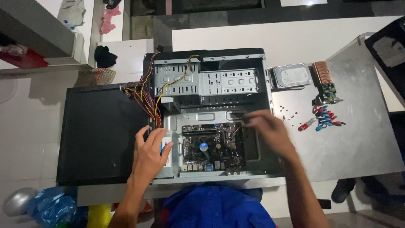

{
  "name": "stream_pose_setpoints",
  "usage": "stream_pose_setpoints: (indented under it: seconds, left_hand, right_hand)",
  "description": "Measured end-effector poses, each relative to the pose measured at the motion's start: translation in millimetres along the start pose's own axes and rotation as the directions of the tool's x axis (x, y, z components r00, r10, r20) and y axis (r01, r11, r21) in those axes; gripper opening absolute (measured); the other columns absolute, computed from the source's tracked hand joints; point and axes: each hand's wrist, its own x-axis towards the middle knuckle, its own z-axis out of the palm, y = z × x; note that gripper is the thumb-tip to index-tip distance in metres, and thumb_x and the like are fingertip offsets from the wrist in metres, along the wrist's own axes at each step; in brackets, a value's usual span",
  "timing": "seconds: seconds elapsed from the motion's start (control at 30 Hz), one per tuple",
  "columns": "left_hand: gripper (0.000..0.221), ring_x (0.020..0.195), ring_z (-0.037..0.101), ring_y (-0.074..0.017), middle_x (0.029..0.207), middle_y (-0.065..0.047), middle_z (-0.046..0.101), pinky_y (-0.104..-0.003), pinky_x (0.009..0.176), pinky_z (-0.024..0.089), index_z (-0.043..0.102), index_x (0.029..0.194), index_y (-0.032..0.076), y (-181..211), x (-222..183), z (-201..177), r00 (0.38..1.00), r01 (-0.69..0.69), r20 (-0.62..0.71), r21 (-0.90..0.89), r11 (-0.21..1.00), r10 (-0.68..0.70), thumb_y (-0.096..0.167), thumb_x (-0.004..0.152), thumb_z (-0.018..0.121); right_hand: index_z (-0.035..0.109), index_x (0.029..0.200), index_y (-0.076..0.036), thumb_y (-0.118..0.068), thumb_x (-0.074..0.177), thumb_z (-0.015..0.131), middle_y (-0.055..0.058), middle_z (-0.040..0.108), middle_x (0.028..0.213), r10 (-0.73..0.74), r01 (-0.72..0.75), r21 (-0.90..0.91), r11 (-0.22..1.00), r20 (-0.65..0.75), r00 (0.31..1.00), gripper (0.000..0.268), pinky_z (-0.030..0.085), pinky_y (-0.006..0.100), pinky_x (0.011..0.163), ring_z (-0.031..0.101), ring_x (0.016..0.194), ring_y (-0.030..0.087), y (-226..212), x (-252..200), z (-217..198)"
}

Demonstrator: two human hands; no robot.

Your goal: Installing a power supply unit into a computer case and securing it with screws using a screwdriver.

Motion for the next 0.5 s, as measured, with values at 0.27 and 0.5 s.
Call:
stream_pose_setpoints:
  seconds: [0.27, 0.5]
  left_hand:
    - [0.061, 0.136, 0.047, -0.0371, 0.126, -0.01, 0.068, -0.052, 0.099, 0.048, 0.067, 0.133, 0.012, -2, -3, 8, 0.998, -0.058, 0.001, 0.113, 0.992, 0.058, 0.056, 0.091, 0.067]
    - [0.056, 0.137, 0.044, -0.0359, 0.127, -0.009, 0.066, -0.054, 0.099, 0.048, 0.066, 0.137, 0.015, 1, -2, 4, 0.998, -0.035, 0.052, 0.111, 0.993, 0.03, 0.05, 0.093, 0.064]
  right_hand:
    - [0.072, 0.119, -0.003, -0.027, 0.107, 0.075, 0.026, 0.07, 0.11, 0.427, -0.549, -0.013, 0.836, -0.613, 0.665, 0.027, 0.057, 0.048, 0.075, 0.07, 0.096, 0.038, 133, -82, -55]
    - [0.074, 0.131, -0.018, -0.024, 0.094, 0.075, 0.014, 0.07, 0.12, 0.424, -0.591, -0.534, 0.604, -0.413, 0.806, 0.037, 0.058, 0.044, 0.094, 0.069, 0.109, 0.035, 161, -91, -19]
